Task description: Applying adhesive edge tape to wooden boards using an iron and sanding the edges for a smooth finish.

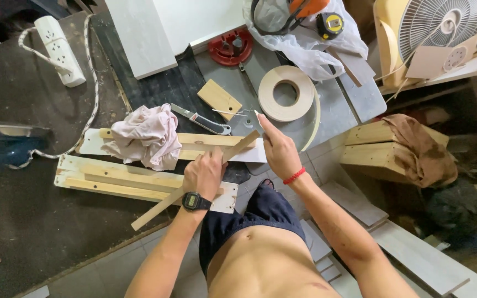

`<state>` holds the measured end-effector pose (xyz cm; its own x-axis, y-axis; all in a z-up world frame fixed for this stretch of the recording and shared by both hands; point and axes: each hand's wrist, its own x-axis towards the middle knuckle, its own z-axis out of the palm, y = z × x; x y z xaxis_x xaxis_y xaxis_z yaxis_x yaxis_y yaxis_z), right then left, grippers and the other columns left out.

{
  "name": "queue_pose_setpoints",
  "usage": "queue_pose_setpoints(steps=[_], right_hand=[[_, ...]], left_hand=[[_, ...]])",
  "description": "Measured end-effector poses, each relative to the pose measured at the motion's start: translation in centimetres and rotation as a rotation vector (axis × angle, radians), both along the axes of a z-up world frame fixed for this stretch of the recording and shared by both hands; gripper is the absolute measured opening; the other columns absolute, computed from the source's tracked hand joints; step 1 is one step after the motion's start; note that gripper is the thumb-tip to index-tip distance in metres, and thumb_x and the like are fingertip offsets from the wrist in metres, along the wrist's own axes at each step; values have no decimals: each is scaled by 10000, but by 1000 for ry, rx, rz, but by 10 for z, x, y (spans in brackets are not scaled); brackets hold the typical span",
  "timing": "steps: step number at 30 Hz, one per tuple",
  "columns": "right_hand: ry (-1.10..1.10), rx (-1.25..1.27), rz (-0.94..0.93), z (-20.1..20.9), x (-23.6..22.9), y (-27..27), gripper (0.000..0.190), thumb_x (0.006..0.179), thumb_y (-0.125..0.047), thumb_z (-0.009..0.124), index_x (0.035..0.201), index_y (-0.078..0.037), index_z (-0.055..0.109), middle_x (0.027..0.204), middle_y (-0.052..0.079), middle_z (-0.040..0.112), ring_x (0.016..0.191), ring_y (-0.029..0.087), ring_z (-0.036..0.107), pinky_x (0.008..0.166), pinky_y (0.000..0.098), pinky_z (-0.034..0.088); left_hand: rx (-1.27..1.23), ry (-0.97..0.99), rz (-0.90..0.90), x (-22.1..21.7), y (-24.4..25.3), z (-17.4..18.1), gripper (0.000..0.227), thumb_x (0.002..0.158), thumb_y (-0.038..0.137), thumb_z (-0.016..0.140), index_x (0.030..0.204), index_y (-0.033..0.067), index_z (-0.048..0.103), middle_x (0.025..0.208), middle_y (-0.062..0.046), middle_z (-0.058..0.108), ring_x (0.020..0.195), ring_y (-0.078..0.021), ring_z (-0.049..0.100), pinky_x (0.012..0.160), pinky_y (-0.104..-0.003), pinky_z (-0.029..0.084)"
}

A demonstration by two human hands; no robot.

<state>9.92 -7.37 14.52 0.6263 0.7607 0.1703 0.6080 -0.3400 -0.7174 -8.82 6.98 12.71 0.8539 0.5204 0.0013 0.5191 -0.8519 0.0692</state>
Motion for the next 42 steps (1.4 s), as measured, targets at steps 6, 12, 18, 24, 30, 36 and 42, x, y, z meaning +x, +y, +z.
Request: queue_pose_setpoints(steps=[6, 12, 18, 24, 30, 36, 42], right_hand=[[-234, -46, 75, -4, -19, 13, 562, 1053, -71, 544, 1587, -244, 541, 1598, 111, 552, 1394, 323, 579, 1085, 432, 538], [-253, -70, 80, 0, -21, 20, 521, 1041, -30, 544, 1556, -107, 556, 1576, 175, 558, 1377, 340, 598, 1082, 435, 549], [-334, -63, 69, -20, -15, 20, 500, 1037, -41, 554, 1536, -74, 559, 1553, 190, 580, 1372, 329, 604, 1072, 413, 558], [-366, -14, 42, -28, -15, 23, 483, 1035, -49, 559, 1517, -86, 577, 1521, 173, 613, 1355, 318, 619, 1065, 405, 566], [-368, -3, 65, -32, -8, 28, 513, 991, -10, 618, 1501, -38, 575, 1506, 221, 611, 1362, 360, 608, 1066, 440, 566], [-260, 91, 212, -13, -39, 3, 637, 931, -1, 605, 1520, -241, 605, 1466, 66, 672, 1284, 280, 666, 1034, 418, 576], [-114, 287, -106, 33, 15, 2, 543, 987, 141, 555, 1487, -55, 635, 1476, 200, 640, 1343, 367, 596, 1114, 470, 522]], left_hand=[[10, -12, 14, 3, -1, 3, 285, 866, 456, 792, 912, 232, 621, 753, 36, 679, 772, -192, 757, 652, -326, 617], [-3, 3, 17, 2, -3, -1, 292, 880, 464, 790, 902, 249, 594, 746, 54, 661, 770, -189, 756, 654, -324, 615], [-24, -20, 14, 2, -4, 0, 291, 880, 415, 805, 903, 227, 585, 767, 26, 682, 790, -211, 768, 674, -343, 626], [36, -29, 9, 3, -3, -15, 315, 858, 455, 824, 894, 247, 590, 746, 47, 664, 765, -185, 762, 647, -318, 618], [18, -44, 4, 3, -1, -17, 307, 873, 452, 803, 901, 239, 584, 746, 45, 659, 758, -193, 759, 641, -329, 617], [116, -73, -9, 0, -2, -9, 356, 804, 520, 838, 850, 263, 597, 712, 61, 621, 708, -169, 730, 598, -305, 589], [126, -70, 21, 2, -7, 1, 339, 795, 497, 846, 814, 246, 618, 707, 60, 631, 693, -168, 730, 590, -305, 590]])
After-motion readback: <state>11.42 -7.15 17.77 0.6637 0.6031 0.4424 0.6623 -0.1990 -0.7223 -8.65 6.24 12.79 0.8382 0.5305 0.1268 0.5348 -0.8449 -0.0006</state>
